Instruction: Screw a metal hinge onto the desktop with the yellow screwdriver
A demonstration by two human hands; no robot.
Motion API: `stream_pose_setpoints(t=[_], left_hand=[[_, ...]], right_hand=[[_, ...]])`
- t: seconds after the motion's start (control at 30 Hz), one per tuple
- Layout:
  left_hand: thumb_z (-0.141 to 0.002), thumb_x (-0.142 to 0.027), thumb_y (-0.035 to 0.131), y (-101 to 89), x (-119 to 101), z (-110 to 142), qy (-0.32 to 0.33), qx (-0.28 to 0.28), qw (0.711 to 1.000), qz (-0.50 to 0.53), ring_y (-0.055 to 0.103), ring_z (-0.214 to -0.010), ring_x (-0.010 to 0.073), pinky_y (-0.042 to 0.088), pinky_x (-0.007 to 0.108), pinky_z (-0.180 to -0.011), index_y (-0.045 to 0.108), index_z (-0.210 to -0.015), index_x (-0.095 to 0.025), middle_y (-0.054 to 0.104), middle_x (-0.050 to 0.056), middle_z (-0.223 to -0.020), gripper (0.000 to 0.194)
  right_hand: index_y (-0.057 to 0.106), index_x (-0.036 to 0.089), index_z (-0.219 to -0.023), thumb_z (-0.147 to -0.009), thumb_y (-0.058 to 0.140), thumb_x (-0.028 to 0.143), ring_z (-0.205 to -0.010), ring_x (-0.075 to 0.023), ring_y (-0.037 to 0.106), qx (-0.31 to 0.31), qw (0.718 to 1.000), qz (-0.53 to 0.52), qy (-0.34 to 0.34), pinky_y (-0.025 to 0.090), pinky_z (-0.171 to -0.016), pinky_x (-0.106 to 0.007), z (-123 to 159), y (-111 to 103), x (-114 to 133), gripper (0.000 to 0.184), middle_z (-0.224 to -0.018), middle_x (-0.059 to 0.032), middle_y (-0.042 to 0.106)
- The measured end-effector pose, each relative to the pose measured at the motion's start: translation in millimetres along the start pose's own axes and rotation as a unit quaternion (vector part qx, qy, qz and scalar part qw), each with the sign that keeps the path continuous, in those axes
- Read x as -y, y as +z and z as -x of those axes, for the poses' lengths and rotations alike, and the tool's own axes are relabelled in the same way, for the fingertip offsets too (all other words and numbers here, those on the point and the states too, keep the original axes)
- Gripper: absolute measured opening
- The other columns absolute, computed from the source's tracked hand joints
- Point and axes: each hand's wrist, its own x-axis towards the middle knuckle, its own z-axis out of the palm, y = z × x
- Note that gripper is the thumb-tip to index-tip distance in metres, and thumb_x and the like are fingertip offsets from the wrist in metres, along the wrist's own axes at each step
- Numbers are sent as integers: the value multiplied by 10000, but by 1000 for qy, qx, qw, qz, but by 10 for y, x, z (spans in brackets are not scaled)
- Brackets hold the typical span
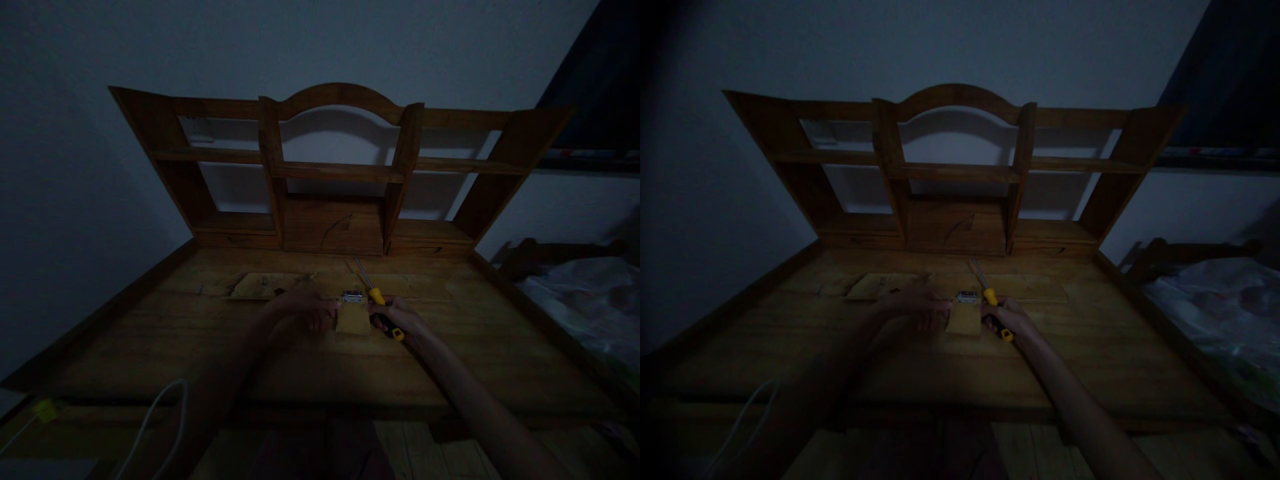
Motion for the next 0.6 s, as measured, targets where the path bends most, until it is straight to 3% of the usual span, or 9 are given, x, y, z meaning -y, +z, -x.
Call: stream_pose_setpoints(t=[0.2, 0.33, 0.5, 0.6], left_hand=[[-766, -606, 747, 125, 122, -212, 18, 6, 998, 68, 529, -495, 82, 385, 183, -474, 650, -738, -118, 627, 32, -649, 498], [-692, -500, 835, 139, 217, -344, 38, -5, 993, 115, 515, -514, 80, 370, 188, -491, 636, -683, -113, 613, 28, -640, 435], [-686, -511, 834, 125, 312, -449, 59, -2, 990, 131, 535, -547, 105, 363, 217, -519, 637, -692, -118, 623, 47, -668, 440], [-670, -542, 830, 120, 322, -464, 62, 14, 989, 136, 527, -548, 109, 367, 237, -542, 644, -711, -113, 622, 52, -682, 469]], right_hand=[[593, 149, -695, -658, 748, 358, -402, -84, 420, 3, 1000, 19, 6, 280, -399, -210, -12, -1, 8, 263, -503, -15, 549], [622, 144, -712, -708, 718, 392, -434, -112, 483, -7, 999, 43, 14, 345, -416, -220, -53, -82, -21, 266, -558, -55, 604], [628, 145, -699, -802, 651, 432, -378, -126, 443, -68, 992, 106, -5, 310, -381, -248, 19, -512, 185, 306, -487, -58, 542], [618, 135, -978, -822, 642, 322, -448, -125, 509, -182, 970, 150, -56, 345, -417, -222, 131, -846, 528, 245, -595, -43, 594]])
